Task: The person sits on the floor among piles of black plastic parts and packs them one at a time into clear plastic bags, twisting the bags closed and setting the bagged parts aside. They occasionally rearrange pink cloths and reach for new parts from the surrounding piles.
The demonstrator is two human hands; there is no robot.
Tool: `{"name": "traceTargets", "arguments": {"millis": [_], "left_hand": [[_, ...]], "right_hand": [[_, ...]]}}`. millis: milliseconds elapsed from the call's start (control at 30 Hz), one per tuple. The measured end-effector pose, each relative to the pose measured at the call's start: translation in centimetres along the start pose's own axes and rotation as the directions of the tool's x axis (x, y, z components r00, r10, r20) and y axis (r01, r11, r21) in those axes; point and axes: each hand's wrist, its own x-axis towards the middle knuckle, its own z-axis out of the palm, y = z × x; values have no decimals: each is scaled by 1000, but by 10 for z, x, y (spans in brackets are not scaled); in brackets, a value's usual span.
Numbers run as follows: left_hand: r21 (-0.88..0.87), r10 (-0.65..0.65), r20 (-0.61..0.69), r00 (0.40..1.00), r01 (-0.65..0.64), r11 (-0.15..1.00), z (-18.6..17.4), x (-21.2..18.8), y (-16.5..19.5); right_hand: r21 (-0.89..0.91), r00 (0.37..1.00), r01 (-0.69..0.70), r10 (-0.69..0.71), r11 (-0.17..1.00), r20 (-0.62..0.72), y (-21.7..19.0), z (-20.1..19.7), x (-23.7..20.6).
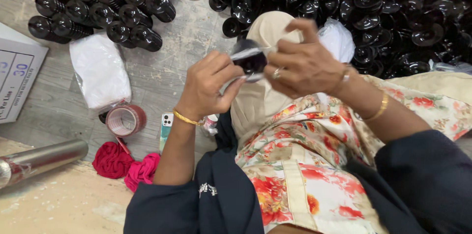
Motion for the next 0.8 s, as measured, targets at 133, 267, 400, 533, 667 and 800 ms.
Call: {"name": "traceTargets", "arguments": {"millis": [133,267,400,533,667,800], "left_hand": [[89,-89,-56,994,94,992,2,30,39],[210,-163,-93,982,180,961,13,41,48],[277,-76,-95,993,99,956,19,37,42],[255,-101,-72,992,117,960,25,31,36],[196,-93,-64,994,104,975,21,27,31],[63,67,59,996,-71,995,17,27,36]], "right_hand": [[-242,992,-127,128,962,-10,-5,-42,-6],[-400,964,-243,265,884,-2,-18,-44,-10],[-287,911,-394,413,873,7,-23,-39,-8],[-256,899,-437,412,862,-148,-23,-39,-17],[214,713,-701,674,680,196,-2,-33,-46],[779,509,-500,599,-379,618,27,-11,-67]]}}
